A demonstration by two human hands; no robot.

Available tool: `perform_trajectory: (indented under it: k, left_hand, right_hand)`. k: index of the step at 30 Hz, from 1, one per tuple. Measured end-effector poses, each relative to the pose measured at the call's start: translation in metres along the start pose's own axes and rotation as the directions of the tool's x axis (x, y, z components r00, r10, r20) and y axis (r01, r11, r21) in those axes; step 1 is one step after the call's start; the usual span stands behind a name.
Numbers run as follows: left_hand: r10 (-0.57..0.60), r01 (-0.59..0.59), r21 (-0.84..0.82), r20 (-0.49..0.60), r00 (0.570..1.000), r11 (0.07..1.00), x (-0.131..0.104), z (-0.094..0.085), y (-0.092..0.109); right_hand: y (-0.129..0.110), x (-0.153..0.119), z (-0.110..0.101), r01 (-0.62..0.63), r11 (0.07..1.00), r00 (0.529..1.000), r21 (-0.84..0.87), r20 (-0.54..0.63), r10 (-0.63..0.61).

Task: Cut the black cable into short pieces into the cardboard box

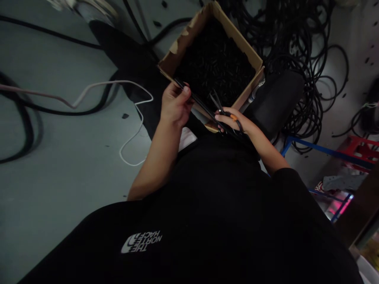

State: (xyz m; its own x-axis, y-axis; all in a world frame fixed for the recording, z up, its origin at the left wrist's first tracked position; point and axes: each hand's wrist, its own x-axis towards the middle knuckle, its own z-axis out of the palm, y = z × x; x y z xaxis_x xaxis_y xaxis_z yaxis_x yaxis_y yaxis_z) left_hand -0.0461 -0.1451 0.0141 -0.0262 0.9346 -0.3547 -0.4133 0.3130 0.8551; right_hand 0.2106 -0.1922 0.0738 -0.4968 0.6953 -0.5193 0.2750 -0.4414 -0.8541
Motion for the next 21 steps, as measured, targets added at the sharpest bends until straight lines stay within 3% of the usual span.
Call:
perform_trajectory:
  k: [3, 6, 11, 21]
  left_hand:
    - [-0.090, 0.090, 0.037, 0.010, 0.996, 0.995, -0.006, 0.008, 0.016]
    - [-0.218, 0.214, 0.094, 0.029, 0.976, 0.972, -0.018, 0.021, 0.029]
    - [-0.228, 0.225, 0.048, 0.058, 0.972, 0.973, -0.033, 0.033, 0.037]
    - [-0.284, 0.267, 0.121, 0.155, 0.946, 0.956, -0.038, 0.033, 0.046]
  right_hand:
    - [-0.011, -0.014, 0.001, -0.040, 0.999, 0.999, -0.007, -0.002, 0.040]
    - [-0.008, -0.008, 0.006, -0.025, 0.999, 0.999, -0.040, -0.022, 0.024]
    - [0.003, 0.013, 0.015, 0.072, 0.995, 0.987, -0.076, -0.140, -0.082]
    - [-0.025, 0.019, -0.040, 0.237, 0.839, 0.957, -0.489, -0.029, -0.288]
